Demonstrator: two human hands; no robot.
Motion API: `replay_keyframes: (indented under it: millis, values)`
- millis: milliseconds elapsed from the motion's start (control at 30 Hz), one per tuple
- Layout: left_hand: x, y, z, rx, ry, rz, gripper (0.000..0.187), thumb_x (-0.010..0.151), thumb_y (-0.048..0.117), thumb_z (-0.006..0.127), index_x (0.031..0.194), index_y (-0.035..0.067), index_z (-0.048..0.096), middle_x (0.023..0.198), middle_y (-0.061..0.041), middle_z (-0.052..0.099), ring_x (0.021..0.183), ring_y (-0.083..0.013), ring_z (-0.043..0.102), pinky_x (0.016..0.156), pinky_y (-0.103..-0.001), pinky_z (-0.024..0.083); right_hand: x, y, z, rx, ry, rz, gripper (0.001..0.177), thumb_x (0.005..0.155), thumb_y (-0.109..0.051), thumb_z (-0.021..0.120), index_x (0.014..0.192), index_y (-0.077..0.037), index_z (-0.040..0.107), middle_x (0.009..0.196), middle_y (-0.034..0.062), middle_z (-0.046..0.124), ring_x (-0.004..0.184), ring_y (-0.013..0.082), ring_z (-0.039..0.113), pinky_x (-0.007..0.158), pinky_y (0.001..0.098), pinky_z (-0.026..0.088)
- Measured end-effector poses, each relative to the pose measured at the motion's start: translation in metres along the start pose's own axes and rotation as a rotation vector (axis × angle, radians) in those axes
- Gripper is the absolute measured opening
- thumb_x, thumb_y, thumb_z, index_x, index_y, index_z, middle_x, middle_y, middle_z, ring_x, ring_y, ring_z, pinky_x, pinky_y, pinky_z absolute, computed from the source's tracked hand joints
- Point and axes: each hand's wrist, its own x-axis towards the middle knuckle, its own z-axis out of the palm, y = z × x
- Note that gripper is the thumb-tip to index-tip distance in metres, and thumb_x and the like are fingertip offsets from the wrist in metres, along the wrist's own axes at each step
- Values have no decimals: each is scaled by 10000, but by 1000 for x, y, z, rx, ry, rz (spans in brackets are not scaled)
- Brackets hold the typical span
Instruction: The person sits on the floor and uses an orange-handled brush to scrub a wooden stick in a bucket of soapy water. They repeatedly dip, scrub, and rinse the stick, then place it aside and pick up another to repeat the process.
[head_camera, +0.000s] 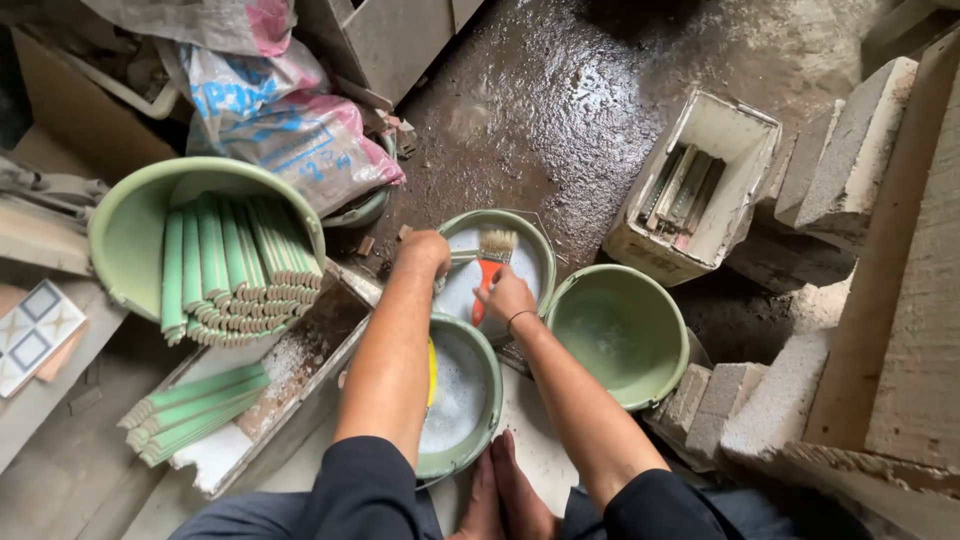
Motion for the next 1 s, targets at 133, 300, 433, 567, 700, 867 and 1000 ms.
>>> replay_keyframes:
  millis: [133,300,433,567,700,867,1000]
  values:
    - [40,7,20,-85,-24,-28,528,898,134,729,1349,-98,583,1379,-363,546,1258,-483,583,1017,-613,518,-20,-20,-15,146,-75,64,467,827,-448,765,1106,-137,557,1218,192,682,1252,382,621,1073,480,494]
    - [103,1,60,-152,9,-53,518,817,184,831,1223,-99,679,1198,-331,670,1163,-442,658,962,-597,540,-1,-3,-4,255,5,147,340,736,-307,723,997,-189,540,1105,130,707,1173,354,666,1005,448,543]
    - [186,-7,94,-152,81,-6,536,774,317,865,1167,-15,715,1194,-233,715,1178,-357,674,990,-542,540,-7,-7,-16,155,-8,147,318,788,-319,655,1078,-232,556,1157,124,708,1200,340,658,1017,457,535]
    - [180,-6,109,-524,-40,8,497,857,142,707,1323,-16,635,1221,-283,641,904,-413,717,721,-551,638,-22,-16,-15,-64,192,-277,717,767,-173,737,1426,-320,495,1475,105,457,1325,402,521,1057,533,503]
    - [108,7,88,-1252,-5,-95,487,960,40,529,1446,10,513,1436,-221,527,928,-409,732,679,-492,679,7,-9,6,9,71,-525,734,819,-197,723,1486,-356,462,1351,82,621,1246,362,606,1034,499,537]
    - [52,-5,45,-1415,-140,-66,589,980,260,448,1507,1,392,1155,-212,655,996,-326,739,895,-492,600,46,5,13,65,85,-394,405,880,-213,645,1241,-395,668,1128,47,760,1103,350,693,967,478,569]
    - [48,-10,49,-1255,-138,120,655,962,60,374,1605,163,299,1454,-194,585,1298,-281,619,1049,-522,508,36,-8,-19,-97,50,-306,237,895,-301,657,1118,-367,706,1081,61,769,1103,341,702,982,471,562]
